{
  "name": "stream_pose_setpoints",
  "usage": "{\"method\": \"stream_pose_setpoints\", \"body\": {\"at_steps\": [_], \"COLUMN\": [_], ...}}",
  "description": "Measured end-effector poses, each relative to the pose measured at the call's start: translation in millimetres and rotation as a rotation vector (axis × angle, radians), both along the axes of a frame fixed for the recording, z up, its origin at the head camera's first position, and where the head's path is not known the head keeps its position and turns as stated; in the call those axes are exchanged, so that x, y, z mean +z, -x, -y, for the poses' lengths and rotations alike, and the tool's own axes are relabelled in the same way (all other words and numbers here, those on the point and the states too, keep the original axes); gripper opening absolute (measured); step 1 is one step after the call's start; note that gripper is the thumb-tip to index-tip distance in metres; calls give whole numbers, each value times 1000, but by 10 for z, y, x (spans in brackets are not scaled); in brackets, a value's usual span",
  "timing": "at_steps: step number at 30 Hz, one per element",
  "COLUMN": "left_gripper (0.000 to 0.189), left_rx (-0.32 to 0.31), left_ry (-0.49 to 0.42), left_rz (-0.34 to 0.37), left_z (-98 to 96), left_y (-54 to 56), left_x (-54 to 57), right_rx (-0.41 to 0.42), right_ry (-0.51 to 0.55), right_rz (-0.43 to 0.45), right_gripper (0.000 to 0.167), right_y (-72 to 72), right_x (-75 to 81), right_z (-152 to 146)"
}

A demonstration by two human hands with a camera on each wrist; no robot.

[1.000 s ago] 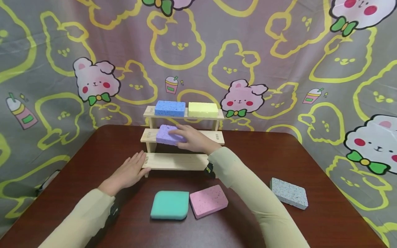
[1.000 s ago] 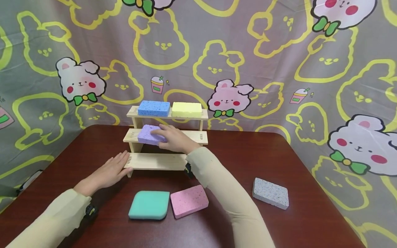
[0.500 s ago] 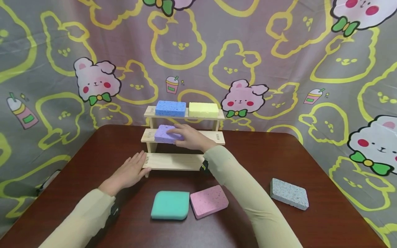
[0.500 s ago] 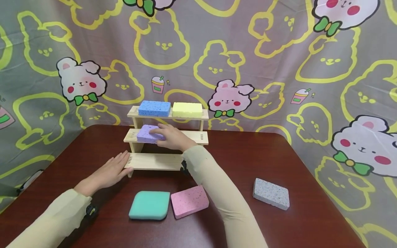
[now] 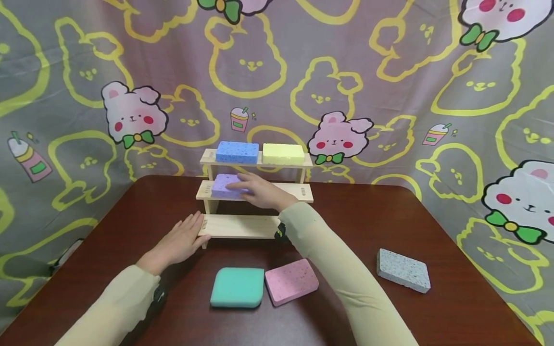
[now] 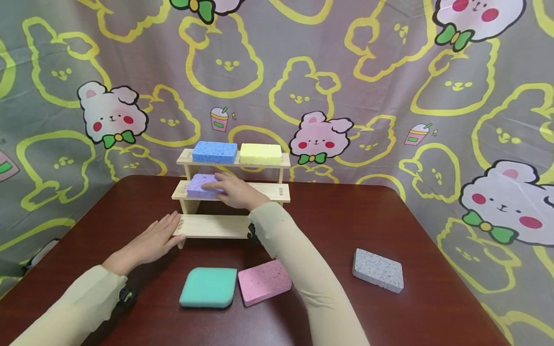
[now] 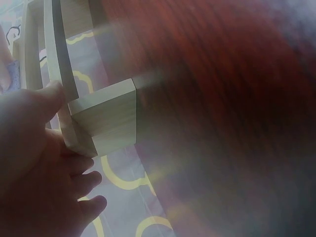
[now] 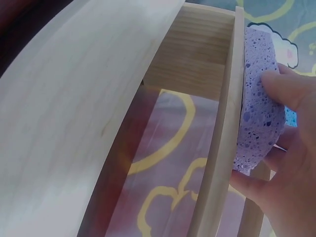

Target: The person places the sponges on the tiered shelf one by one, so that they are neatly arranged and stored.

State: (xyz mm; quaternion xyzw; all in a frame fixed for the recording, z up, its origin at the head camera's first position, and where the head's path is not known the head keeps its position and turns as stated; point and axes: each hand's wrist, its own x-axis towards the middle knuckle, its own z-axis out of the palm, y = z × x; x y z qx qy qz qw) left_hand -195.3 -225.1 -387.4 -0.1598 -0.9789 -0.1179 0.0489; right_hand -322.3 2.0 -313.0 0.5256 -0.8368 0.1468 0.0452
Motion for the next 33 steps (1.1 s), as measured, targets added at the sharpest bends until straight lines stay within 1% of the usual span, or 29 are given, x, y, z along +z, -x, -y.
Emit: {"method": "stream_pose_setpoints", "body": {"at_steps": [7,18,26,29,33], "left_gripper": [62,63,61,61,62], "left_rx": [5,3,2,1,3], "left_ry": [-6,-10,-9,-10,-9], "left_rz": [3,2,-6,-7,-6], "left_z": [3,17,0,-4,-2], "left_y": [12,7,-4,-6,-7], "left_x": [9,-10,10,10,4], "right_rx": [-13,-39,-26,-21,-40], "right_ry": [-1,14,14,15,6], "right_rz": [-23,-9,-44,-49,-28], "right_gripper": [39,40,40,41,43], "right_y": [6,-19,-23,-38,-69], "right_x": [11,-5,-21,-1,49], "right_z": [28,47,24,3,-39]}}
